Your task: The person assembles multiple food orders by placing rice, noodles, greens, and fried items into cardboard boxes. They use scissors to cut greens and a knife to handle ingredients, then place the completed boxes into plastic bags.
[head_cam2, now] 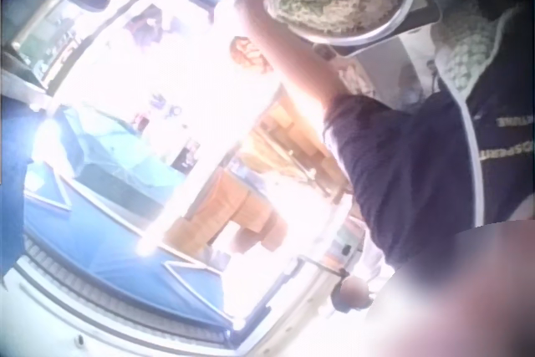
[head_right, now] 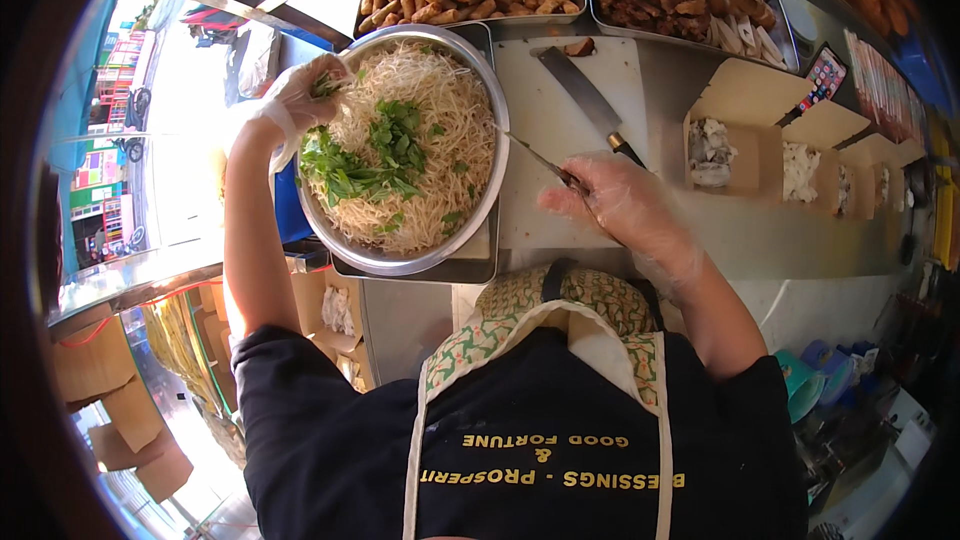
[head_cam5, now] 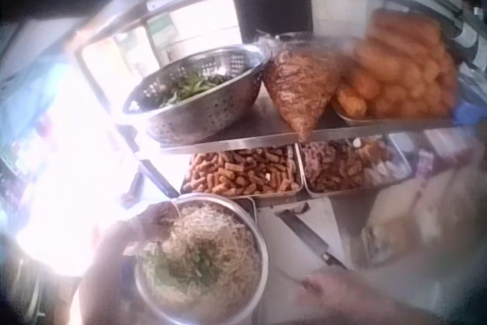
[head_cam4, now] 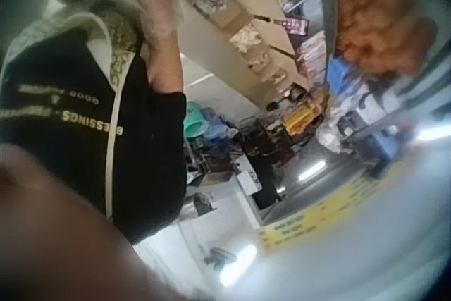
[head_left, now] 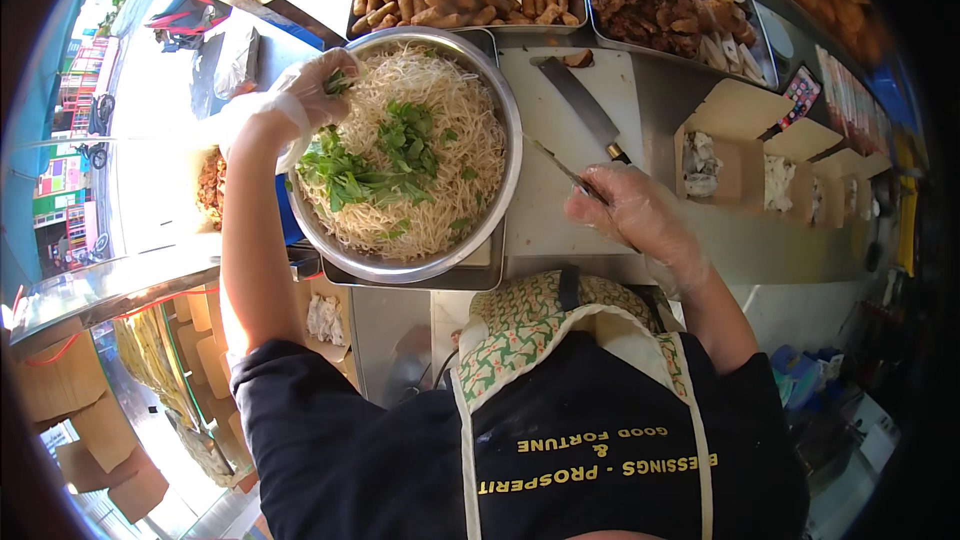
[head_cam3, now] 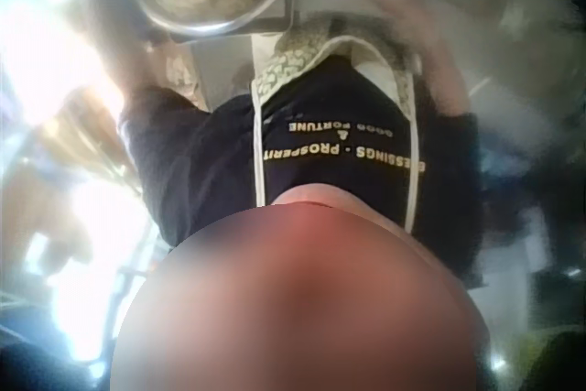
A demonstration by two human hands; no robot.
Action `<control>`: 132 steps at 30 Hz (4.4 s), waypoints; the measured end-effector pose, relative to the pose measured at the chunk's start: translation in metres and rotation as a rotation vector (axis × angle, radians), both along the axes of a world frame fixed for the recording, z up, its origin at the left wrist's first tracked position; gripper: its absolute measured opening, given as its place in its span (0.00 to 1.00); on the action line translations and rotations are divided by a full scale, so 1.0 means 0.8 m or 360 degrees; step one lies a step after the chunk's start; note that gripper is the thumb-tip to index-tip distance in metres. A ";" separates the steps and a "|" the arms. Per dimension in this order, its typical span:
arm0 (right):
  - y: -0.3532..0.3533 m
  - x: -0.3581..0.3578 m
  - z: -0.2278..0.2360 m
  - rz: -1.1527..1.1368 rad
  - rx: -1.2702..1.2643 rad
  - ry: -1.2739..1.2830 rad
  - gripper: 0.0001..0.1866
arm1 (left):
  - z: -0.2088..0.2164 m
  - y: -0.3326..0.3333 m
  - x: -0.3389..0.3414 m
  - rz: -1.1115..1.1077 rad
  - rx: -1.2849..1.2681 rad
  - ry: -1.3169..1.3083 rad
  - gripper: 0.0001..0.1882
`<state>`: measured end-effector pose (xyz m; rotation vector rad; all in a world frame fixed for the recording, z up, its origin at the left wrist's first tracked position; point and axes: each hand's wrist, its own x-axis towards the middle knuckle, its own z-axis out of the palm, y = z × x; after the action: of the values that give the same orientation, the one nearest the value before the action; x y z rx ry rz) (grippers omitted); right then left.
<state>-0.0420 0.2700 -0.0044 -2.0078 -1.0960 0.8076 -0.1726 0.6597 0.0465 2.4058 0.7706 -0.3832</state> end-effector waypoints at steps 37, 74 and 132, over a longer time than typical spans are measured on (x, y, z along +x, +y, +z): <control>-0.133 0.028 -0.069 -0.0003 0.0072 0.1889 0.31 | -0.057 -0.187 -0.010 0.0674 -0.1181 -0.1320 0.41; -0.375 0.187 -0.061 -0.0521 -0.0056 0.1209 0.23 | -0.129 -0.495 0.218 -0.0114 0.0276 -0.1049 0.16; -0.305 0.111 -0.052 -0.0624 -0.0110 0.1542 0.29 | -0.053 0.035 -0.106 0.1150 0.0110 -0.0994 0.19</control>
<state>0.0471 0.0259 -0.0460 -1.4734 -0.1167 1.3765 -0.2574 0.6874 0.0038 1.9362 1.2547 0.6525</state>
